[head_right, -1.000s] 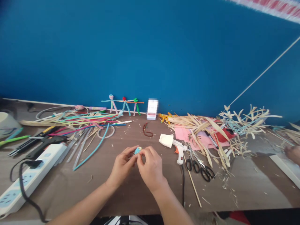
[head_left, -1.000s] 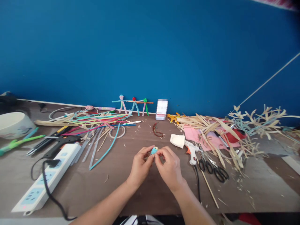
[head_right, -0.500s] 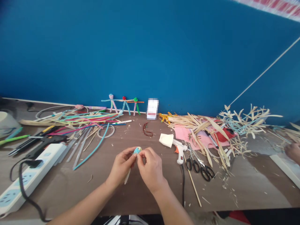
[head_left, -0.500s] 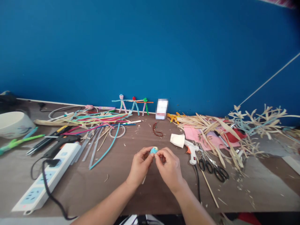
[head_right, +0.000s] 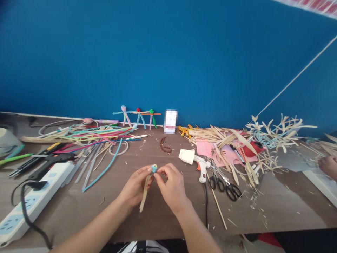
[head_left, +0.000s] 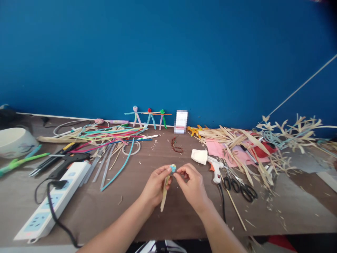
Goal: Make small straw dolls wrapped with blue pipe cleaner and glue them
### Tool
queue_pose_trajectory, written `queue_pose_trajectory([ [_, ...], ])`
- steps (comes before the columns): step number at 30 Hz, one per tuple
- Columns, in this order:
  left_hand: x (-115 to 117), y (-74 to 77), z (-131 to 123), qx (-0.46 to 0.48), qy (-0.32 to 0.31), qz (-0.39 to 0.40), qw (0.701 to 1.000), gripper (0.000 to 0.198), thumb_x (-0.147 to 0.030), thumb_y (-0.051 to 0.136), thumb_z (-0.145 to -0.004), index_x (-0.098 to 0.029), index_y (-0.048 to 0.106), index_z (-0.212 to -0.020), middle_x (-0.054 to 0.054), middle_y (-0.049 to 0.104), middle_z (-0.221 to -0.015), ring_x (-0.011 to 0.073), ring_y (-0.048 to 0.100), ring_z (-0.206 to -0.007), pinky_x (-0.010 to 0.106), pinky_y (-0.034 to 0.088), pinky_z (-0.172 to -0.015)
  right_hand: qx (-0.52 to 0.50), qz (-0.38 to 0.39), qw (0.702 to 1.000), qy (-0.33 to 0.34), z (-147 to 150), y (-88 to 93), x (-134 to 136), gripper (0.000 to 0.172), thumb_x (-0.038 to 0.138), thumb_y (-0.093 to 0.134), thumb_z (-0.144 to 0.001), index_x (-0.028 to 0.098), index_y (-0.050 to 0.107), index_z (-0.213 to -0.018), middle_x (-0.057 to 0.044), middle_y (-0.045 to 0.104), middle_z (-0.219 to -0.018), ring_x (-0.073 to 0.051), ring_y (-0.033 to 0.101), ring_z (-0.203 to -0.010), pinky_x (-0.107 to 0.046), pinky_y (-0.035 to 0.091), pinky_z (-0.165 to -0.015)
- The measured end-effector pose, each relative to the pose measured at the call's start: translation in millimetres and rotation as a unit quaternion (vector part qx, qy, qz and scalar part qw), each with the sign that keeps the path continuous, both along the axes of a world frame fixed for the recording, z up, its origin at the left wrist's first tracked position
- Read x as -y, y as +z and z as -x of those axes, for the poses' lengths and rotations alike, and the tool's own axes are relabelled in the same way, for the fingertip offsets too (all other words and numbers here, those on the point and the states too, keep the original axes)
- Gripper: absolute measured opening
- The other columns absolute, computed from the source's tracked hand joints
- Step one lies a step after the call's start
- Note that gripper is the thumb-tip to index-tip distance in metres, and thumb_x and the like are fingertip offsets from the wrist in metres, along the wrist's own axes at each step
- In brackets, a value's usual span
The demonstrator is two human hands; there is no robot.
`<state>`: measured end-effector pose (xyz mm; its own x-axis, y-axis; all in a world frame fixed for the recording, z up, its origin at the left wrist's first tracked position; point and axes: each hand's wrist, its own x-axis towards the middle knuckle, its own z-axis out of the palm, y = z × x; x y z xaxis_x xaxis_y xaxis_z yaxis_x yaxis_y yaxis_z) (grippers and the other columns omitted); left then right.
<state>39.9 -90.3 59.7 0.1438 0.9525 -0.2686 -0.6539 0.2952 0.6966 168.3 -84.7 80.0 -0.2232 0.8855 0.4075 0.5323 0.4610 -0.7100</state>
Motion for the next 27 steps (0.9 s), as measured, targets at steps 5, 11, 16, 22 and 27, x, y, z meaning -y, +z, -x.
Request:
queue_pose_trajectory([
  [5,-2.6,-9.7,4.5,0.116,-0.015,0.076,0.990,0.017,-0.026,0.063,-0.066,-0.013,0.054,-0.071,-0.004,0.051,-0.063,0.0011,0.041,-0.039,0.011,0.037,-0.034,-0.025,0.019,0.999,-0.008,-1.5,-6.4,0.5,0.002,0.018,0.051,-0.073,0.018,0.053,-0.074,-0.001,0.051,-0.070,-0.012,0.047,-0.060,-0.023,0.039,-0.056],
  [11,-3.0,-14.4,3.0,0.129,-0.009,0.070,0.989,0.018,-0.027,0.064,-0.066,-0.013,0.053,-0.071,-0.004,0.051,-0.062,0.0005,0.040,-0.038,0.011,0.038,-0.034,-0.050,0.032,0.998,0.012,1.2,-4.6,5.1,0.005,0.016,0.049,-0.074,0.018,0.053,-0.075,-0.001,0.052,-0.072,-0.012,0.049,-0.062,-0.023,0.040,-0.058],
  [16,1.0,-8.8,-0.7,0.048,0.007,0.005,0.999,0.018,-0.025,0.064,-0.065,-0.013,0.056,-0.077,-0.006,0.047,-0.051,0.0021,0.040,-0.038,0.011,0.035,-0.035,-0.071,0.043,0.996,0.017,6.1,-2.5,4.2,0.004,0.017,0.051,-0.073,0.018,0.054,-0.073,-0.001,0.052,-0.071,-0.012,0.049,-0.063,-0.023,0.041,-0.058],
  [22,6.7,-4.9,1.9,-0.064,0.044,-0.083,0.994,0.023,-0.023,0.069,-0.059,-0.014,0.058,-0.076,-0.002,0.057,-0.065,0.0043,0.047,-0.048,0.015,0.039,-0.046,-0.120,0.076,0.988,0.053,2.8,-0.8,1.1,0.007,0.019,0.053,-0.073,0.018,0.056,-0.079,0.000,0.052,-0.070,-0.012,0.050,-0.063,-0.023,0.042,-0.057],
  [27,12.2,4.7,13.3,-0.239,0.041,-0.201,0.949,0.020,-0.020,0.069,-0.060,-0.014,0.059,-0.076,0.002,0.062,-0.069,0.0119,0.056,-0.064,0.022,0.044,-0.061,-0.142,0.072,0.978,0.133,-6.4,10.5,4.8,0.013,0.018,0.054,-0.074,0.020,0.060,-0.086,-0.002,0.054,-0.079,-0.014,0.052,-0.075,-0.028,0.043,-0.069],
])
